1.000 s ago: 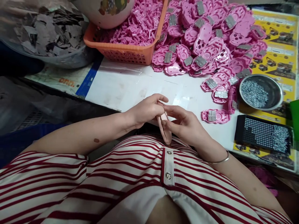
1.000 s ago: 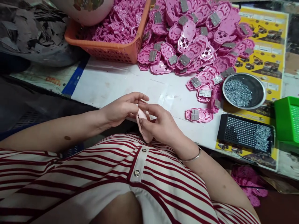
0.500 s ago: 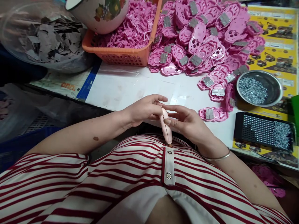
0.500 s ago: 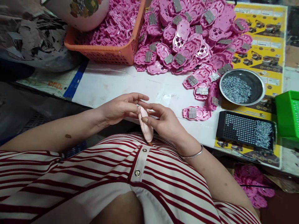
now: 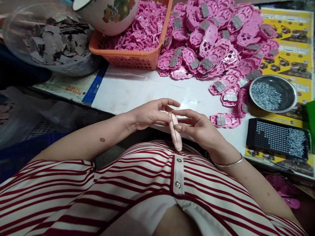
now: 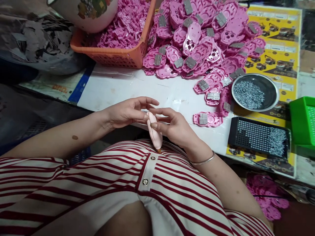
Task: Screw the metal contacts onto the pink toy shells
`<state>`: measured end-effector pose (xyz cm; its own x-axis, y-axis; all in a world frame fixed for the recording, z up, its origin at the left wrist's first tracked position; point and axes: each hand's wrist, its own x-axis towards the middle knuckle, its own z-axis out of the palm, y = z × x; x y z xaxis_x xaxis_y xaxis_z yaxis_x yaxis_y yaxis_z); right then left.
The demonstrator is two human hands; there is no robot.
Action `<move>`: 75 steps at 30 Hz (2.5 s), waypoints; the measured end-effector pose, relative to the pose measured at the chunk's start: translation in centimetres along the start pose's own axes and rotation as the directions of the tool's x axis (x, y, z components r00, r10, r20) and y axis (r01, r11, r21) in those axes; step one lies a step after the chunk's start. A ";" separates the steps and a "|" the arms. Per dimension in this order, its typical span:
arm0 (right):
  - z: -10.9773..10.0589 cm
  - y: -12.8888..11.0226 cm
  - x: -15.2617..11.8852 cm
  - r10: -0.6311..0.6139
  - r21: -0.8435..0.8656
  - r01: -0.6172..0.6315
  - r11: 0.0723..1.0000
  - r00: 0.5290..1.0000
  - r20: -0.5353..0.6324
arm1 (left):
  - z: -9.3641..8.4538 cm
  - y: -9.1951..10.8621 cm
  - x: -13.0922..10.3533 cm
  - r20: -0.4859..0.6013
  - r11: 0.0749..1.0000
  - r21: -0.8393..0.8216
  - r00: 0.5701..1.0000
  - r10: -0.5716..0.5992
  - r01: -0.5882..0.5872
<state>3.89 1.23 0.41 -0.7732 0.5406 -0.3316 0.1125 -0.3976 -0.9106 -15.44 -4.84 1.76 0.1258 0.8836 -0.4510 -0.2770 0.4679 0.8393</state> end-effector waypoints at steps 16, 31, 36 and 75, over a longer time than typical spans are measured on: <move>0.0 -0.2 0.2 0.010 0.023 -0.010 1.000 1.000 -0.028 | -0.5 -1.1 -0.1 0.066 0.995 0.090 0.997 0.028 -0.034; 0.3 -0.5 0.0 0.021 0.040 -0.021 0.999 1.000 -0.011 | 0.9 -2.0 -0.6 -0.014 0.964 0.211 0.986 0.167 -0.160; 0.4 -0.6 -0.1 0.010 0.020 -0.009 1.000 1.000 -0.027 | 1.6 -1.9 -1.1 -0.048 0.959 0.220 0.980 0.193 -0.178; 0.5 0.5 -0.3 -0.078 -0.180 0.070 0.981 0.996 -0.037 | 1.2 -1.5 -0.9 -0.119 0.997 0.017 0.990 0.074 -0.073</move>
<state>3.89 0.51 0.23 -0.7562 0.5968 -0.2682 0.1685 -0.2185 -0.9612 -13.98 -6.37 1.24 -0.0093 0.9073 -0.4203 -0.2690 0.4026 0.8750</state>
